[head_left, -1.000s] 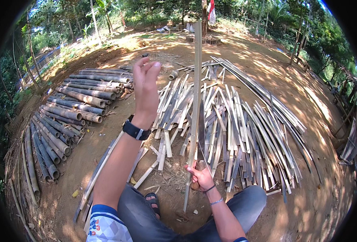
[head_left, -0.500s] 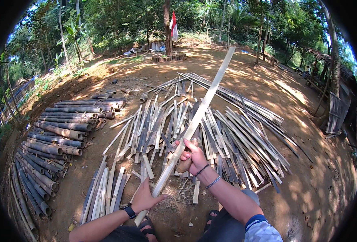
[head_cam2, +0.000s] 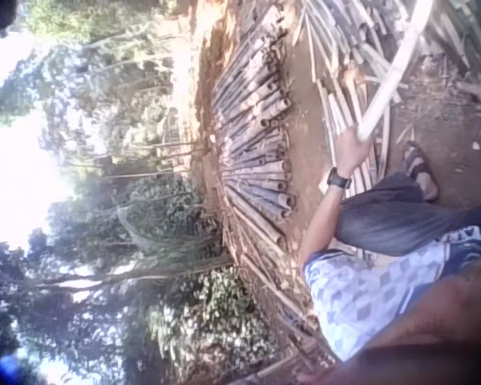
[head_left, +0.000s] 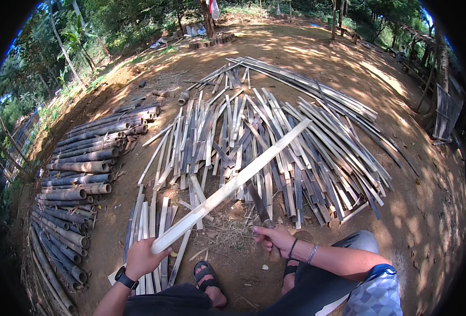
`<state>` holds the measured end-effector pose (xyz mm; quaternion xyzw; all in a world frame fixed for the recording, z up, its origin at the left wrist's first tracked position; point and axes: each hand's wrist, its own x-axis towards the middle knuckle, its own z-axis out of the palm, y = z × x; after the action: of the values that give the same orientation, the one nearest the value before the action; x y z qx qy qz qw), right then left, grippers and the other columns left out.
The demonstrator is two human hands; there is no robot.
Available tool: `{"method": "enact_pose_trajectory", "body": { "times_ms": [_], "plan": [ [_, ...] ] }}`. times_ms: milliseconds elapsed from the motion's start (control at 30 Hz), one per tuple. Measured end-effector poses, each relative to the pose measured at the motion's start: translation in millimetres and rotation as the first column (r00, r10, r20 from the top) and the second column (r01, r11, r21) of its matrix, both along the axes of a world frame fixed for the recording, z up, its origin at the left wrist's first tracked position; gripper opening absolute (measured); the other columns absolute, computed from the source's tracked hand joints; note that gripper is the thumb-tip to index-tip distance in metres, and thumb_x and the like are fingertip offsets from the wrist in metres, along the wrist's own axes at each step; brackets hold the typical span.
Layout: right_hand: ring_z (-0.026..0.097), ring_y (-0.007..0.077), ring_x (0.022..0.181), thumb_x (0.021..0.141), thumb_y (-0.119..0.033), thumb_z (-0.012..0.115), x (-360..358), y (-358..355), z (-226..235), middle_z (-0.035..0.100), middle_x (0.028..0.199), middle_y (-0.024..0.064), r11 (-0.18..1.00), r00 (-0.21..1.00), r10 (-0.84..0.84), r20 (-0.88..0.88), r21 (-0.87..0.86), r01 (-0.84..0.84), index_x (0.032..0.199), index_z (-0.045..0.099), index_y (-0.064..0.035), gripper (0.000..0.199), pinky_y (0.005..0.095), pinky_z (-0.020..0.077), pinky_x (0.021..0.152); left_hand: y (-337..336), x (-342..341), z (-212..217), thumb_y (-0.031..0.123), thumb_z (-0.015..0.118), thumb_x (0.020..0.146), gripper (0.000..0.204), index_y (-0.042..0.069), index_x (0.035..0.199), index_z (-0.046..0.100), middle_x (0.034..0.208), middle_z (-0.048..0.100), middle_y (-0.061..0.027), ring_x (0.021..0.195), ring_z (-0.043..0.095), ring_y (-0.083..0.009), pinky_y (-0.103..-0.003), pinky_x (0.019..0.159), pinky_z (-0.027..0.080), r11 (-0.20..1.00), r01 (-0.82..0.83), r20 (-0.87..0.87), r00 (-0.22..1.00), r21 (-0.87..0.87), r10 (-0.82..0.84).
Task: The person shaves a piece of bamboo with a knife, scraping off the outer layer while sitting on the ground.
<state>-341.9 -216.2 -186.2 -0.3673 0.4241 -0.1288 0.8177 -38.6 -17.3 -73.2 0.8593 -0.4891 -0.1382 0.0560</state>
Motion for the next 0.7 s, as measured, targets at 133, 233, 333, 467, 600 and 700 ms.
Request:
{"method": "enact_pose_trajectory", "body": {
  "times_ms": [133,233,333,467,600,700],
  "plan": [
    [0.045,0.0071,0.042,0.081,-0.034,0.073,-26.1,55.1,-41.1,0.056,0.062,0.0025,0.937,0.911,0.346,-0.222,0.131,-0.324,0.071,0.054,-0.0045,0.036,0.0239,0.0388,0.038,55.0,16.2,27.6,0.048,0.069,0.073,0.045,0.003,0.081,0.068,0.068,0.064,-0.0199,0.067,0.064,-0.0362,-0.044,0.063,0.051,0.974,-0.131,0.101,0.988,0.183,0.113],
    [0.045,0.0079,0.040,0.080,-0.032,0.074,-32.0,69.0,-39.1,0.054,0.058,0.0013,0.878,0.854,0.464,-0.234,0.248,-0.409,0.069,0.055,-0.0033,0.036,0.0247,0.0390,0.038,86.6,22.2,42.9,0.048,0.070,0.073,0.044,0.004,0.080,0.067,0.066,0.063,-0.0195,0.066,0.064,-0.0358,-0.044,0.062,0.051,0.936,-0.200,0.234,0.963,0.289,0.133],
    [0.046,0.0070,0.042,0.077,-0.026,0.077,-30.8,60.2,-52.2,0.055,0.058,0.0015,0.912,0.883,0.404,-0.238,0.185,-0.367,0.074,0.057,-0.0032,0.031,0.0229,0.0370,0.038,107.6,15.8,55.8,0.048,0.070,0.072,0.045,0.003,0.077,0.067,0.066,0.063,-0.0180,0.066,0.064,-0.0343,-0.044,0.063,0.051,0.895,-0.235,0.344,0.934,0.380,0.099],
    [0.048,0.0068,0.042,0.078,-0.023,0.075,-22.2,32.2,-46.6,0.056,0.057,0.0019,0.946,0.923,0.292,-0.253,-0.064,-0.317,0.075,0.057,-0.0021,0.028,0.0224,0.0372,0.038,118.1,8.8,64.6,0.050,0.070,0.071,0.046,0.004,0.076,0.066,0.067,0.063,-0.0168,0.068,0.064,-0.0346,-0.044,0.063,0.051,0.846,-0.236,0.367,0.929,0.478,0.051],
    [0.051,0.0073,0.044,0.080,-0.024,0.073,-17.0,8.5,-31.5,0.057,0.055,0.0027,0.896,0.923,0.241,-0.300,-0.297,-0.330,0.076,0.056,-0.0017,0.028,0.0236,0.0392,0.039,127.2,-6.1,74.1,0.051,0.070,0.072,0.046,0.006,0.079,0.066,0.065,0.063,-0.0160,0.068,0.064,-0.0350,-0.044,0.062,0.051,0.787,-0.259,0.375,0.926,0.561,0.037],
    [0.055,0.0088,0.048,0.081,-0.025,0.072,-14.3,6.9,-21.4,0.058,0.056,0.0029,0.846,0.919,0.249,-0.304,-0.395,-0.360,0.076,0.056,-0.0015,0.028,0.0249,0.0430,0.045,129.7,-31.5,83.0,0.048,0.071,0.071,0.042,0.007,0.076,0.065,0.061,0.062,-0.0136,0.067,0.064,-0.0332,-0.043,0.060,0.050,0.767,-0.286,0.411,0.911,0.575,0.031]
  ]
}}
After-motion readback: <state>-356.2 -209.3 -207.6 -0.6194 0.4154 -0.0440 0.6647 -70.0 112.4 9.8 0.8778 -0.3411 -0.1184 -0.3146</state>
